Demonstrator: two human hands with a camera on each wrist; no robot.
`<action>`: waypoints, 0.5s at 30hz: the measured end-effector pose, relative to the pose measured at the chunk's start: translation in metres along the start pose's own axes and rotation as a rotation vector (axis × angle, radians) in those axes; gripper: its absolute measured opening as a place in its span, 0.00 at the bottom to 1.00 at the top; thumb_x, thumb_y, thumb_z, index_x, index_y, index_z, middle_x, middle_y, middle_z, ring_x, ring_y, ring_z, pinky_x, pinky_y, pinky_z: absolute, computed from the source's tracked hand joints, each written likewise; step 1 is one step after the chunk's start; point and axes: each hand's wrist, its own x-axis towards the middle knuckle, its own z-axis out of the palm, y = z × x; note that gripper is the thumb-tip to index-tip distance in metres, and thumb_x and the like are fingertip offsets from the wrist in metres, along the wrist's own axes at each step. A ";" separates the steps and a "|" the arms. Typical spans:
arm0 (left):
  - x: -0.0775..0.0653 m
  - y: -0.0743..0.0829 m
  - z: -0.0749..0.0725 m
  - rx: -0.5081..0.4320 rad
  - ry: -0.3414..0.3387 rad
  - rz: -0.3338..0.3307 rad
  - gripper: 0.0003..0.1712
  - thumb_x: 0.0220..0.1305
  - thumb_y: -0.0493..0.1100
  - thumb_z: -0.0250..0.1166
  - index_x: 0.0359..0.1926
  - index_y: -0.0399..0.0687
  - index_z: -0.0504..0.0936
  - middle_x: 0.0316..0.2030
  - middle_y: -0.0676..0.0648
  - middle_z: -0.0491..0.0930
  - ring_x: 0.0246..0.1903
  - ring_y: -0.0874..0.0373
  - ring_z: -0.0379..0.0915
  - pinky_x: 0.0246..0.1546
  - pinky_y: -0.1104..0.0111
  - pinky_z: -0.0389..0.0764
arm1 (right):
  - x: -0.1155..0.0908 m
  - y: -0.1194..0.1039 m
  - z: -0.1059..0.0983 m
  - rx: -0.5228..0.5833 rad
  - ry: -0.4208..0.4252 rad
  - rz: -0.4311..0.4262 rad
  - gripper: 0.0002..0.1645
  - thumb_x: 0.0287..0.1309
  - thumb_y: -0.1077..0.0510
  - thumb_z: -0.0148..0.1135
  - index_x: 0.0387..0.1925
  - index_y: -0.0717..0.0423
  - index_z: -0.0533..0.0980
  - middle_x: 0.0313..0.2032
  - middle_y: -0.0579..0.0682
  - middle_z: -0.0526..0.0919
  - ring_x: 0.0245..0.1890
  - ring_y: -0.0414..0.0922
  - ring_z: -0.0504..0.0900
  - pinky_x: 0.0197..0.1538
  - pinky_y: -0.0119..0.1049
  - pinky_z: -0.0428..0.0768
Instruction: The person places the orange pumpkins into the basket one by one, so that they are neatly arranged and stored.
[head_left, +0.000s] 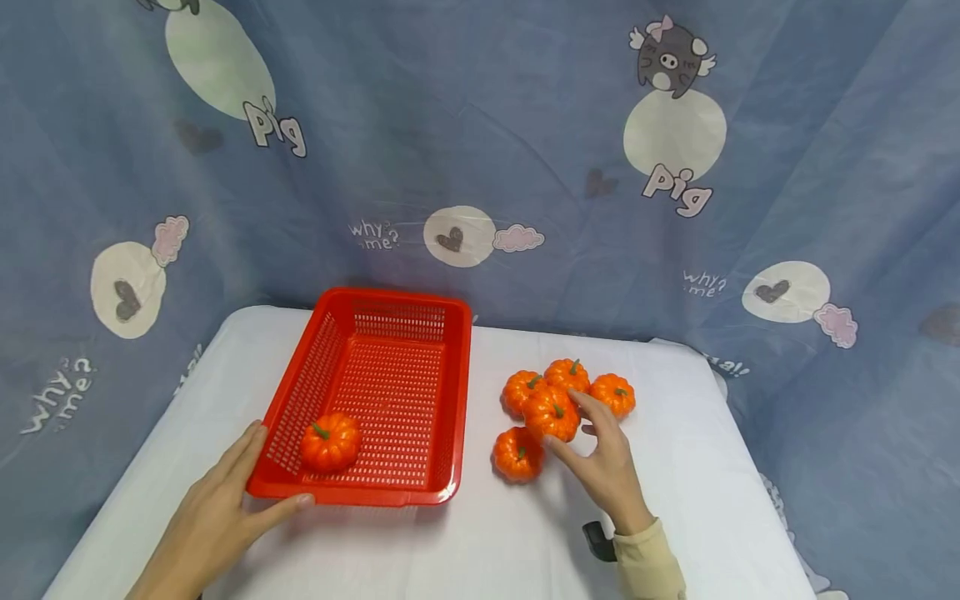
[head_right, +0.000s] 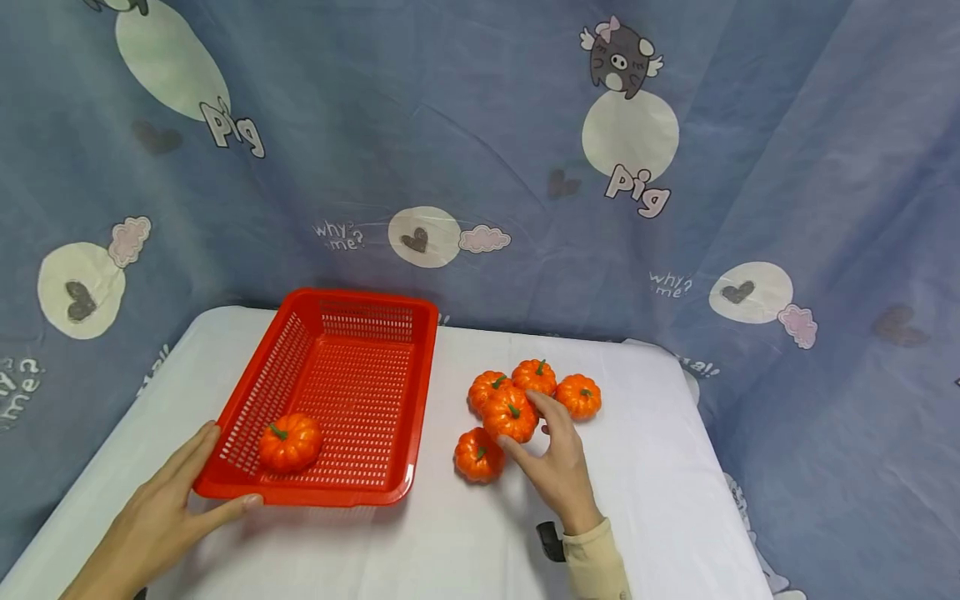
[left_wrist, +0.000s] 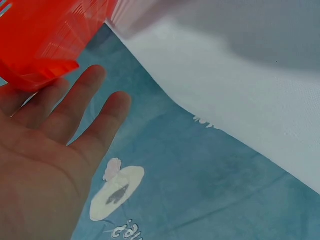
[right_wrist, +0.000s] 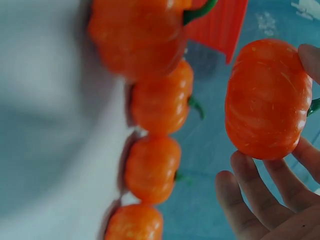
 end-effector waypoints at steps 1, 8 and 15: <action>0.001 0.000 0.000 0.002 -0.006 -0.006 0.75 0.51 0.79 0.66 0.81 0.40 0.40 0.78 0.31 0.47 0.68 0.25 0.54 0.58 0.26 0.60 | 0.002 -0.003 0.001 0.004 -0.007 -0.010 0.45 0.51 0.50 0.81 0.69 0.47 0.71 0.64 0.44 0.75 0.56 0.43 0.76 0.55 0.53 0.80; 0.003 0.000 -0.002 0.021 -0.021 -0.012 0.75 0.50 0.79 0.67 0.80 0.39 0.41 0.76 0.29 0.49 0.67 0.23 0.55 0.59 0.26 0.61 | 0.010 -0.022 0.009 0.045 -0.041 -0.082 0.43 0.52 0.48 0.79 0.69 0.45 0.71 0.65 0.41 0.75 0.58 0.42 0.75 0.55 0.52 0.80; 0.001 -0.001 -0.002 0.014 0.006 0.003 0.74 0.50 0.78 0.68 0.80 0.40 0.41 0.76 0.29 0.50 0.66 0.24 0.56 0.58 0.26 0.62 | 0.021 -0.036 0.019 0.034 -0.067 -0.156 0.44 0.52 0.47 0.80 0.69 0.49 0.72 0.65 0.41 0.75 0.58 0.42 0.76 0.54 0.47 0.80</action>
